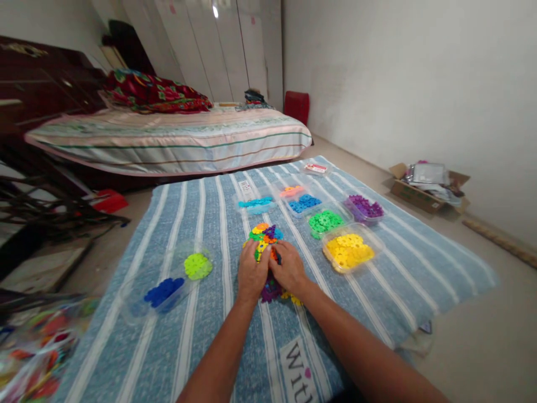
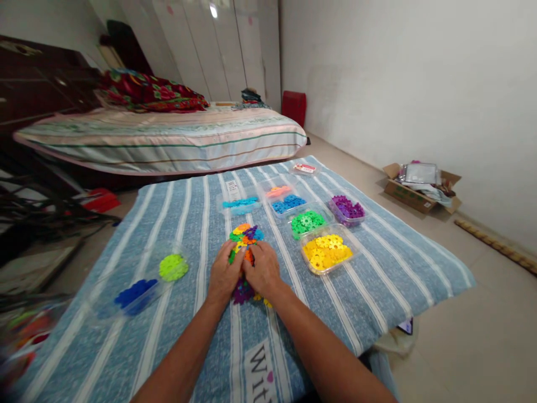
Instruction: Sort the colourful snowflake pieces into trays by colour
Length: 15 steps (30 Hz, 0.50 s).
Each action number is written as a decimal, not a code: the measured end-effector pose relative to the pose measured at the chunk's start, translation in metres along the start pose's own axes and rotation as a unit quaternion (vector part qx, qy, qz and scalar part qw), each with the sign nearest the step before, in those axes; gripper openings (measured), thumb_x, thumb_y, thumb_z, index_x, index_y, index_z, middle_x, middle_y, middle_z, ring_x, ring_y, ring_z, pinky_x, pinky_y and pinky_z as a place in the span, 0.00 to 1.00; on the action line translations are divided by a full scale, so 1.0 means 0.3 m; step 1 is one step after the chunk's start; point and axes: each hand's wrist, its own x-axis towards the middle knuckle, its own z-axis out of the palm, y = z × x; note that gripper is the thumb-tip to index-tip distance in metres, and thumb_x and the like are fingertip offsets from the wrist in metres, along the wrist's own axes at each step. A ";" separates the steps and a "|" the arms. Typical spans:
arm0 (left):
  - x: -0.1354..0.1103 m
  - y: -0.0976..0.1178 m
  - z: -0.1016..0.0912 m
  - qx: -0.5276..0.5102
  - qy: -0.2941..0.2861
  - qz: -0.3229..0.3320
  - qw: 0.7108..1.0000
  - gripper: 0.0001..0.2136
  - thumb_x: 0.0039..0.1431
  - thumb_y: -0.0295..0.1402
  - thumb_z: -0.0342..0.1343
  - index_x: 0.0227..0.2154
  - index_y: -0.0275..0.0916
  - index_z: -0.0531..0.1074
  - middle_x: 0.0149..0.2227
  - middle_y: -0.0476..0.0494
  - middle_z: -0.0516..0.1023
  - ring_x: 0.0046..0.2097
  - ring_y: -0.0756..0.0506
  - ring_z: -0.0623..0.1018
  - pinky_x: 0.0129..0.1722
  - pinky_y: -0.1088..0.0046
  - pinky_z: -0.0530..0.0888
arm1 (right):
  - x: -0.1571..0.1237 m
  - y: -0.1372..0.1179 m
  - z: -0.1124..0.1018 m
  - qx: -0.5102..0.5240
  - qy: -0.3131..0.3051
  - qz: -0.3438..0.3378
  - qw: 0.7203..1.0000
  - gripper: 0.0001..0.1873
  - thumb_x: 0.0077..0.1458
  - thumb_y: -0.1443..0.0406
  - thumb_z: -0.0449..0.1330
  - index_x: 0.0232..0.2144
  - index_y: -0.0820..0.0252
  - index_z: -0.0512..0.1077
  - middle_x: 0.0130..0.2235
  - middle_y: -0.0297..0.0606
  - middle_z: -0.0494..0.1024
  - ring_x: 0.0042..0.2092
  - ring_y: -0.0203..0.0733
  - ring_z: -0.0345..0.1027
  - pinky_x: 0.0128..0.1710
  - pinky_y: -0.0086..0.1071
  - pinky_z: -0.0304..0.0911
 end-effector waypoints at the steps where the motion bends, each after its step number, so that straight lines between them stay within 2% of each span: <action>1: -0.003 -0.001 -0.004 -0.010 -0.003 -0.007 1.000 0.18 0.56 0.41 0.50 0.45 0.36 0.70 0.54 0.37 0.69 0.59 0.40 0.65 0.61 0.59 0.58 | 0.003 0.002 0.007 0.007 0.001 -0.001 1.000 0.13 0.54 0.64 0.54 0.41 0.59 0.73 0.47 0.44 0.73 0.52 0.45 0.63 0.53 0.41 0.59; 8: -0.018 -0.016 -0.032 -0.063 0.006 -0.048 0.997 0.16 0.56 0.40 0.50 0.44 0.37 0.71 0.52 0.39 0.72 0.57 0.42 0.68 0.60 0.59 0.60 | 0.015 0.028 0.040 0.101 0.046 -0.005 0.994 0.15 0.50 0.66 0.56 0.42 0.57 0.73 0.48 0.43 0.73 0.52 0.45 0.64 0.55 0.45 0.58; 15: -0.038 -0.041 -0.043 -0.090 0.028 -0.060 0.994 0.15 0.58 0.41 0.49 0.41 0.38 0.73 0.51 0.40 0.73 0.56 0.43 0.69 0.60 0.59 0.62 | 0.000 0.042 -0.002 0.163 0.066 -0.020 0.984 0.14 0.51 0.65 0.55 0.40 0.57 0.75 0.47 0.43 0.75 0.50 0.44 0.67 0.53 0.44 0.61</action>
